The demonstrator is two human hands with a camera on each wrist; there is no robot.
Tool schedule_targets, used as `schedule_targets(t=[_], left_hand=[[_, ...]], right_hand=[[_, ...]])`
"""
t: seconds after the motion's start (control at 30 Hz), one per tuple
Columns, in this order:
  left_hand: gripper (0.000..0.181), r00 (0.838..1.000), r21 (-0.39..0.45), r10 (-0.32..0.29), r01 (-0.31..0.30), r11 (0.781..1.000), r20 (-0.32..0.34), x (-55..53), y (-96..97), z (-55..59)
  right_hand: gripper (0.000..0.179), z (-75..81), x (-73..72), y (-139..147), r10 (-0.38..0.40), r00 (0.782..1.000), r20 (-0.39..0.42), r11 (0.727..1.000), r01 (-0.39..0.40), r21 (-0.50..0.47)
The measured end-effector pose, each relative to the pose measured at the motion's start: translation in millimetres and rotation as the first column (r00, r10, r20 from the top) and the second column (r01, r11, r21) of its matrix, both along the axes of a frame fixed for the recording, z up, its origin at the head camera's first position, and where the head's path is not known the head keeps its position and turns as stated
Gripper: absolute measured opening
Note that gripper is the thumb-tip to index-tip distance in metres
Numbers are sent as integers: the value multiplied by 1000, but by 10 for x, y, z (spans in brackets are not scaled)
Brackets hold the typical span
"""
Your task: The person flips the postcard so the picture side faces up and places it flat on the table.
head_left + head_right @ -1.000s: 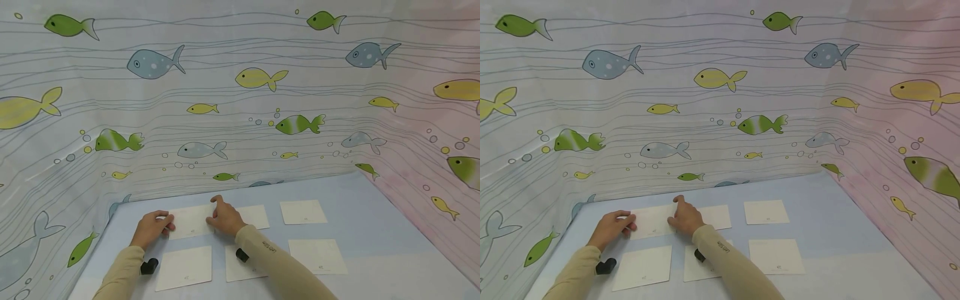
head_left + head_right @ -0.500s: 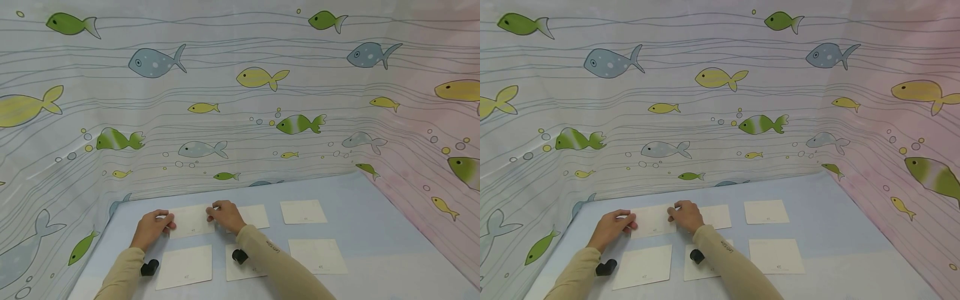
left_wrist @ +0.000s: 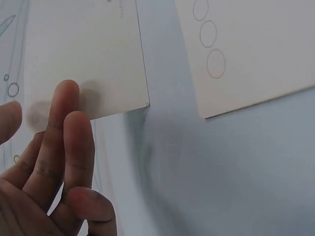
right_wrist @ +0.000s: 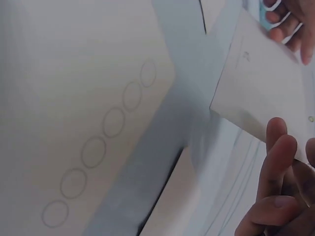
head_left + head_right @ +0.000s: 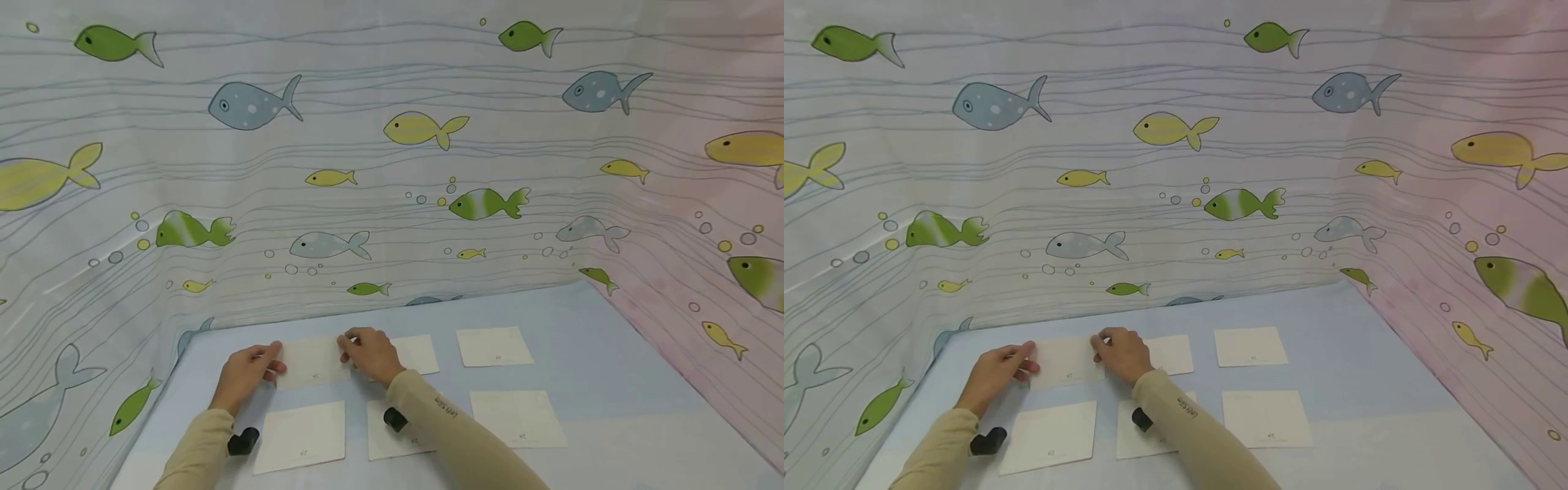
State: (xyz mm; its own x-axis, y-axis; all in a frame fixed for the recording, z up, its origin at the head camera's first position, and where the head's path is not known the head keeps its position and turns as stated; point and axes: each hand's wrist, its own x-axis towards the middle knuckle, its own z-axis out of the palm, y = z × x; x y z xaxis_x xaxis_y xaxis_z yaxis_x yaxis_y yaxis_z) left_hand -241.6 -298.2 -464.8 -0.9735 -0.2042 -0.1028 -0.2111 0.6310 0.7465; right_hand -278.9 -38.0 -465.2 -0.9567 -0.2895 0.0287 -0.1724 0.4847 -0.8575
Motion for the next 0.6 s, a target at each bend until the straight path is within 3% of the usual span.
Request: schedule_targets(t=[0.17,0.4,0.6], left_hand=[[84,999,-23,29,-29,999,-27,6,-10,-13],[69,992,-65,36,-44,997,-119,21,28,48],[71,991,-82,34,-45,996,-127,44,38,117]], right_hand=[[34,-4,-10,-1,12,999,-45,999,-10,41],[38,51,-8,31,27,997,-68,999,-24,45],[40,90,-9,57,47,994,-95,998,-43,49]])
